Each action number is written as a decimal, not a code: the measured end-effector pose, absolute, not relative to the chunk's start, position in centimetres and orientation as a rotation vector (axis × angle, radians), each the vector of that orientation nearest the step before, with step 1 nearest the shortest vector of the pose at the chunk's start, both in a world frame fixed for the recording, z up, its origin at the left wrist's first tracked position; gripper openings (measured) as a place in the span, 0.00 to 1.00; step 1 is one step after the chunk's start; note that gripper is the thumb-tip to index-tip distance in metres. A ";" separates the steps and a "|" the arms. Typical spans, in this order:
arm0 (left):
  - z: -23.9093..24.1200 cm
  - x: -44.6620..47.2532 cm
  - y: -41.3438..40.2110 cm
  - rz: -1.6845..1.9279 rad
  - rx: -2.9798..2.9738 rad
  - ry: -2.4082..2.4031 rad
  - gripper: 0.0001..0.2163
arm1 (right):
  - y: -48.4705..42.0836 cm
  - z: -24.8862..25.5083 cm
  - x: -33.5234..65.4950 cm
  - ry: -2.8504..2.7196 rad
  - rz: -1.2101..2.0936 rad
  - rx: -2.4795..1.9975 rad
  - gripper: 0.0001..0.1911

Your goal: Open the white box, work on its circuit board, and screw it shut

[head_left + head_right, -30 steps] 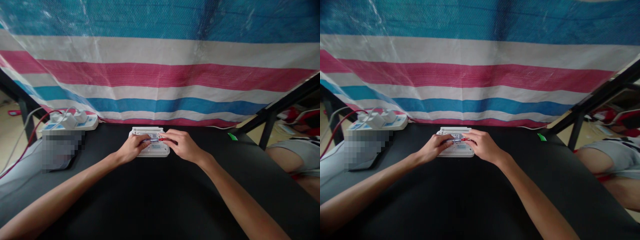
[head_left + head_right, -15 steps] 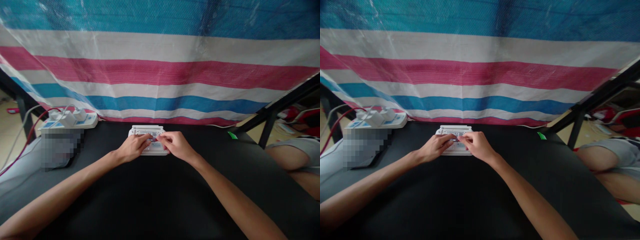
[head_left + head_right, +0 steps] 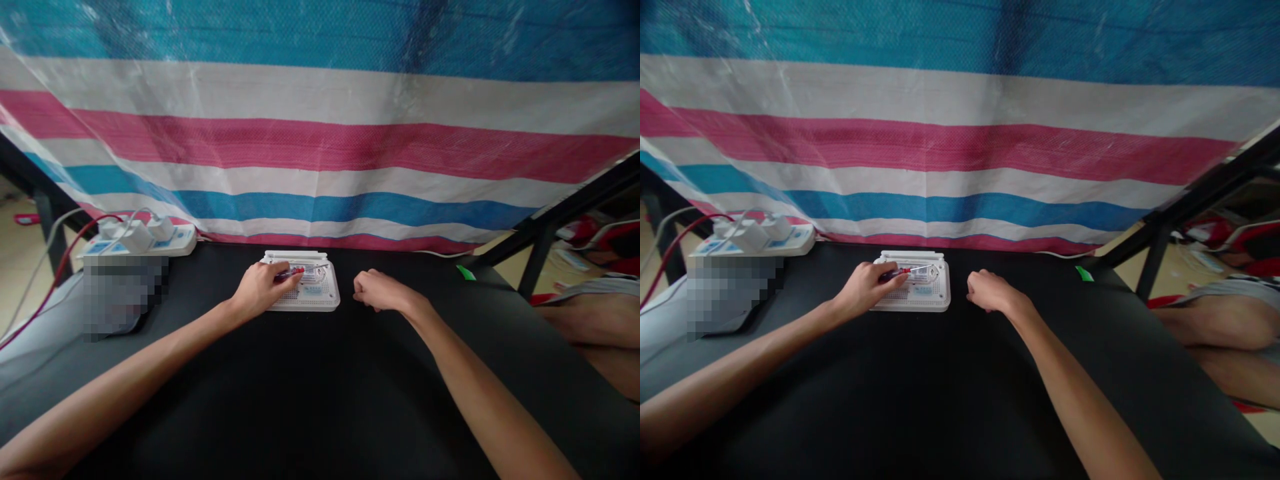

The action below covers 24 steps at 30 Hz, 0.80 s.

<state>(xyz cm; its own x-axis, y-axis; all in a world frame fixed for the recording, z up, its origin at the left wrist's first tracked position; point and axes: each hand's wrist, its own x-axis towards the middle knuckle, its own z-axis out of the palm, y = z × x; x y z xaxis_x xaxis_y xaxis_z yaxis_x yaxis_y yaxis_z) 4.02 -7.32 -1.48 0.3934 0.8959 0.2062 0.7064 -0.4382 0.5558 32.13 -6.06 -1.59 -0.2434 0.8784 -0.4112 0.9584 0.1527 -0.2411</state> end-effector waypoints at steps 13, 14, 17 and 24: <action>-2.0 4.0 -7.3 0.582 2.308 1.410 0.21 | -6.4 -1.3 30.0 2.605 -0.867 2.040 0.07; -2.0 4.0 -7.2 0.585 2.308 1.409 0.22 | -6.5 -1.1 29.9 2.698 -1.105 2.085 0.06; -2.2 4.0 -7.2 0.599 2.308 1.406 0.22 | -7.0 -0.4 29.3 2.906 -1.790 2.181 0.09; -2.2 4.1 -7.3 0.603 2.297 1.392 0.22 | -7.8 -0.8 27.4 2.972 -2.207 2.180 0.16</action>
<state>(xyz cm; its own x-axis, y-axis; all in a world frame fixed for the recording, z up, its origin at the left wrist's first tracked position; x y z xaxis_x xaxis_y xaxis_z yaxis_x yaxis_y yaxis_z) 4.14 -7.30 -2.17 0.4153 0.8955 0.1599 0.7295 -0.4328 0.5296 27.40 -7.80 -0.83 -0.0423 0.9628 0.2669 0.0228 0.2680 -0.9632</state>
